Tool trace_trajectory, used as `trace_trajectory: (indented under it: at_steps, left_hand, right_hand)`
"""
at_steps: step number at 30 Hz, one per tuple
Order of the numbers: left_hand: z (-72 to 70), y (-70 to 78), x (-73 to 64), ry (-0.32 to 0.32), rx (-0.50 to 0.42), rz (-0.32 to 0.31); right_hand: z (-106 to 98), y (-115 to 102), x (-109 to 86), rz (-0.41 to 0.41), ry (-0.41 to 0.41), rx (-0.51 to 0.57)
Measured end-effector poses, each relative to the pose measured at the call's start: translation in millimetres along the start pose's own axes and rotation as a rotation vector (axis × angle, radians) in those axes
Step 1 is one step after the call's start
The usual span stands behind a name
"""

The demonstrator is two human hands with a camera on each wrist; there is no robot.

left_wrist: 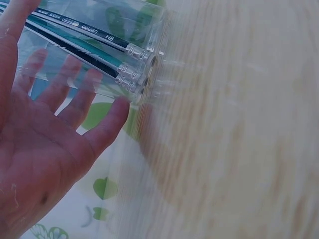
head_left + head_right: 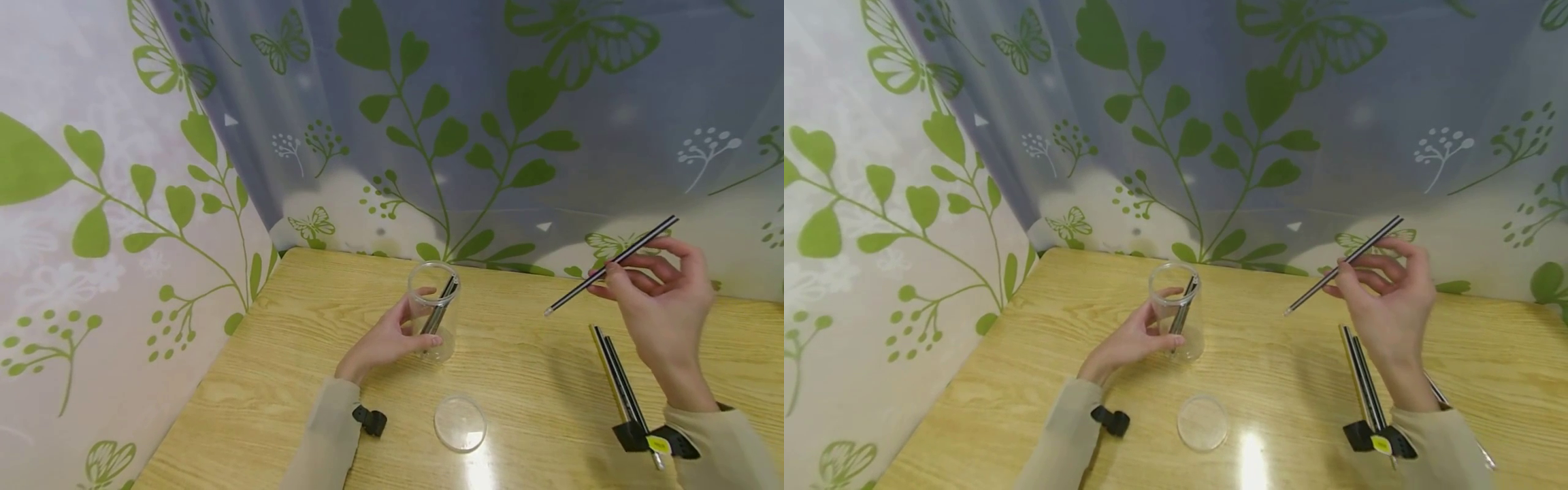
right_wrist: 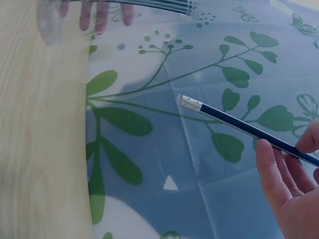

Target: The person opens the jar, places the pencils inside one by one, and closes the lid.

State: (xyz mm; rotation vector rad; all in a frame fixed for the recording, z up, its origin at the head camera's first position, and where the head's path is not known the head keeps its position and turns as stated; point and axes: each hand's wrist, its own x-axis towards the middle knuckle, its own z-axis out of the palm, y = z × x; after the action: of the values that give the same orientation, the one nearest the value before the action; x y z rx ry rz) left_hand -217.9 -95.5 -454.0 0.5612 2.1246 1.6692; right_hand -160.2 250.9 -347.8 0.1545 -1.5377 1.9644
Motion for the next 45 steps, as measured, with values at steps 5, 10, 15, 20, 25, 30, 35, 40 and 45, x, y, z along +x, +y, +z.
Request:
trace_trajectory:
  at_steps: [5,10,15,20,25,30,35,40,45]
  left_hand:
    - [-0.1,1.9,-0.2,-0.002,-0.014,-0.009]
    - [0.0,1.9,-0.1,-0.003,-0.012,-0.017]
    - [0.2,1.3,0.1,-0.004,-0.009,-0.02]
    - [-0.4,2.0,-0.1,-0.006,0.0,-0.019]
    - [-1.3,2.9,0.2,-0.011,0.011,-0.006]
    - [-2.1,4.7,0.4,-0.009,0.034,-0.009]
    - [-2.5,6.5,1.6,-0.001,0.066,-0.012]
    - [-3.5,7.5,2.8,-0.004,0.091,0.006]
    - [-3.6,10.9,1.0,-0.006,0.106,0.021]
  right_hand:
    - [12.2,-5.0,5.3,-0.025,-0.003,0.022]
    - [22.8,-7.2,7.9,-0.035,-0.006,0.086]
    - [31.8,-8.0,7.6,-0.024,0.001,0.137]
    - [40.5,-9.0,7.4,-0.036,-0.008,0.136]
    - [49.5,-9.3,7.8,-0.038,-0.022,0.16]
    - [57.6,-8.8,8.0,-0.043,-0.044,0.158]
    - [64.2,-6.8,8.0,-0.056,-0.079,0.159]
    - [69.8,-5.0,7.1,-0.062,-0.087,0.165]
    - [74.3,-3.6,4.8,-0.073,-0.097,0.189]
